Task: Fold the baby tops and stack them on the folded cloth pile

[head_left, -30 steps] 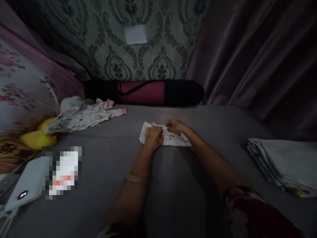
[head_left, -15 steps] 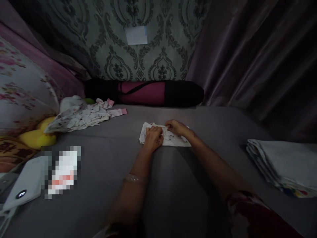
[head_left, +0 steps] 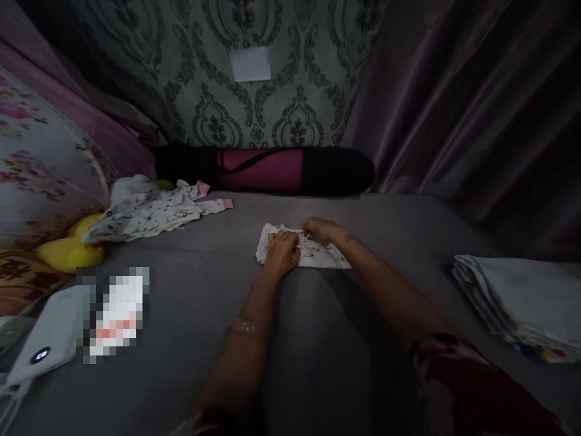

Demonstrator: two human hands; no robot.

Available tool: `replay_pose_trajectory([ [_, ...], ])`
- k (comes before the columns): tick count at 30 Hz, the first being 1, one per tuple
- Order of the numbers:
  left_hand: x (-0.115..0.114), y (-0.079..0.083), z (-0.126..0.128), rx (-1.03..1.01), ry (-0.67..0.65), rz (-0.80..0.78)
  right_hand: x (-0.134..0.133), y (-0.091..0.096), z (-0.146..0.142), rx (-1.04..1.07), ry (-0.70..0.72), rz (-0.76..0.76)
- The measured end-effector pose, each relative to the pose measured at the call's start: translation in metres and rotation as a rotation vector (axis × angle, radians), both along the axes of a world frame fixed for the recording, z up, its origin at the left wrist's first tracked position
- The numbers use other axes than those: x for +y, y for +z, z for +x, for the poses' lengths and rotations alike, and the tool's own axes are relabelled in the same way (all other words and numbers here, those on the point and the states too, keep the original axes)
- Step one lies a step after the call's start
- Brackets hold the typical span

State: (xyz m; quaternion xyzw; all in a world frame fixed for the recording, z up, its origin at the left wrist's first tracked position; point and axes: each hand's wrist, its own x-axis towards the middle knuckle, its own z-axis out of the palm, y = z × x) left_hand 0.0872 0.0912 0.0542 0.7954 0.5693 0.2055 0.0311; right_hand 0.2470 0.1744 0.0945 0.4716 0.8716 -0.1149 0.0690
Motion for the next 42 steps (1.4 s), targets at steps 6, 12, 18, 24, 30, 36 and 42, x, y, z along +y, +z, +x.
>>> replay_pose_trajectory([
  [6, -0.001, 0.001, 0.0, -0.023, -0.005, -0.006, -0.009, 0.008, -0.003, 0.018, 0.012, 0.222],
  [12, -0.001, 0.004, 0.0, -0.057, 0.014, 0.023, -0.031, -0.009, 0.003, 0.204, -0.119, 0.452],
  [18, 0.0, -0.002, -0.001, -0.083, 0.023, 0.041, -0.045, -0.021, 0.014, 0.375, -0.257, 0.429],
  [24, -0.002, -0.006, 0.001, -0.064, 0.063, 0.066, -0.066, -0.029, 0.006, 0.346, -0.307, 0.486],
  [30, -0.002, -0.001, 0.001, 0.013, 0.18, 0.108, -0.1, -0.029, -0.016, 0.209, -0.164, 0.556],
  [36, 0.001, 0.0, -0.002, 0.057, 0.198, 0.032, -0.09, -0.021, -0.013, 0.137, -0.289, 0.485],
  [42, 0.0, 0.007, -0.001, -0.055, 0.312, 0.126, -0.07, -0.02, -0.009, 0.154, -0.527, 0.453],
])
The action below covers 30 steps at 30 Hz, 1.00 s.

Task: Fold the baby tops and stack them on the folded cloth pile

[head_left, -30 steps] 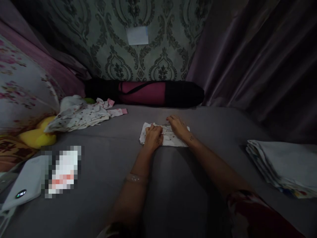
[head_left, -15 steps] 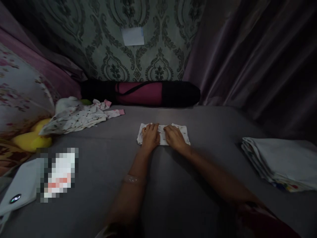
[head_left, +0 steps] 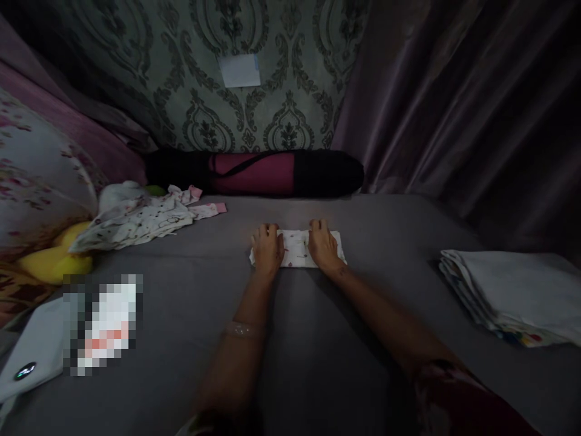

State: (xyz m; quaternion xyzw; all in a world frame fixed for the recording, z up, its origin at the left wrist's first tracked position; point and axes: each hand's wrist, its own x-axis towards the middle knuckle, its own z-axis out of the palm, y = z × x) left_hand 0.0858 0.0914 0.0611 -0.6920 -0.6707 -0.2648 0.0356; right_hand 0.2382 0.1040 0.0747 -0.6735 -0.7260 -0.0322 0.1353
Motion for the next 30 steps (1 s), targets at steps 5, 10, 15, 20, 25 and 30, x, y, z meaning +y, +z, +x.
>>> replay_pose_trajectory([
  [5, 0.0, -0.007, 0.004, 0.056, -0.197, -0.074, -0.014, -0.009, -0.009, 0.027, 0.27, -0.044],
  [10, 0.0, -0.025, 0.009, 0.109, -0.178, -0.199, -0.021, -0.03, -0.013, 0.065, 0.308, -0.148],
  [15, -0.001, -0.025, 0.009, 0.137, -0.117, -0.307, -0.019, -0.03, -0.007, 0.101, 0.296, -0.195],
  [20, -0.003, -0.019, 0.014, 0.148, -0.141, -0.166, -0.021, -0.027, 0.002, 0.124, 0.16, -0.063],
  [25, -0.003, -0.029, 0.017, 0.126, -0.098, -0.258, -0.021, -0.039, -0.001, 0.086, 0.047, -0.127],
  [30, -0.001, -0.024, 0.014, 0.131, -0.066, -0.281, -0.017, -0.039, 0.004, 0.099, 0.006, -0.152],
])
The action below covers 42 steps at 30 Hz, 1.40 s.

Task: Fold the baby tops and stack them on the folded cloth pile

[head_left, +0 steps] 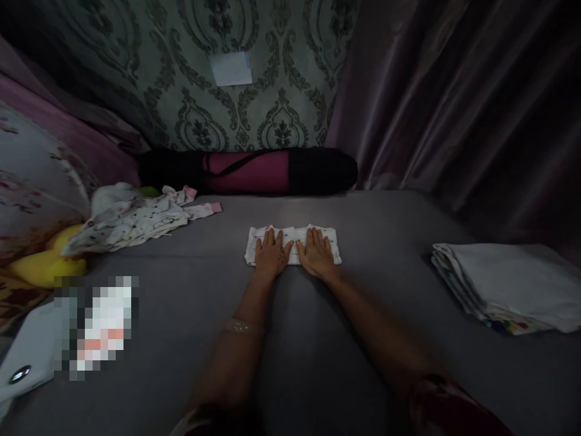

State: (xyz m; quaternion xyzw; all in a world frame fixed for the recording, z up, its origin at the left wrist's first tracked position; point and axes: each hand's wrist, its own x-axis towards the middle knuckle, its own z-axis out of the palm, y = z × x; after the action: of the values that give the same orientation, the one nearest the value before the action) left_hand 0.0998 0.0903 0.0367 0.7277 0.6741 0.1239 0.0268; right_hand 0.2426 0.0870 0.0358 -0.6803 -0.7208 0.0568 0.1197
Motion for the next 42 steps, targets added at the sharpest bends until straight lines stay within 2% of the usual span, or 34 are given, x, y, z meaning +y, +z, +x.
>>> replay_pose_trajectory([
  [4, 0.001, 0.007, -0.009, 0.024, 0.099, 0.036, 0.002, -0.001, 0.017, -0.046, -0.067, 0.023],
  [8, 0.001, 0.004, -0.018, 0.023, 0.151, -0.044, 0.005, -0.005, 0.027, -0.039, -0.062, 0.006],
  [12, 0.002, 0.001, -0.026, 0.023, 0.124, -0.058, 0.007, -0.008, 0.029, -0.037, -0.064, 0.024],
  [16, 0.008, -0.002, -0.04, -0.008, 0.035, -0.062, 0.007, -0.008, 0.034, -0.033, -0.035, 0.034],
  [21, 0.013, -0.008, -0.049, -0.008, 0.06, -0.075, 0.009, -0.01, 0.045, -0.063, -0.067, 0.074],
  [24, 0.014, -0.008, -0.049, -0.021, 0.049, -0.093, 0.011, -0.008, 0.045, -0.076, -0.062, 0.047],
  [29, 0.015, 0.004, -0.054, -0.12, 0.072, -0.069, 0.008, 0.005, 0.032, -0.09, -0.076, 0.001],
  [32, 0.017, 0.008, -0.058, -0.195, 0.089, -0.017, 0.003, 0.01, 0.022, -0.082, 0.014, 0.016],
  [34, 0.018, 0.006, -0.061, -0.253, 0.07, -0.013, 0.0, 0.01, 0.02, -0.071, 0.051, -0.017],
  [39, 0.026, -0.008, -0.069, -0.421, 0.021, -0.021, 0.0, 0.01, 0.021, -0.051, 0.035, -0.089],
  [42, 0.032, -0.015, -0.072, -0.547, 0.001, 0.009, 0.004, 0.014, 0.012, -0.05, 0.034, -0.051],
])
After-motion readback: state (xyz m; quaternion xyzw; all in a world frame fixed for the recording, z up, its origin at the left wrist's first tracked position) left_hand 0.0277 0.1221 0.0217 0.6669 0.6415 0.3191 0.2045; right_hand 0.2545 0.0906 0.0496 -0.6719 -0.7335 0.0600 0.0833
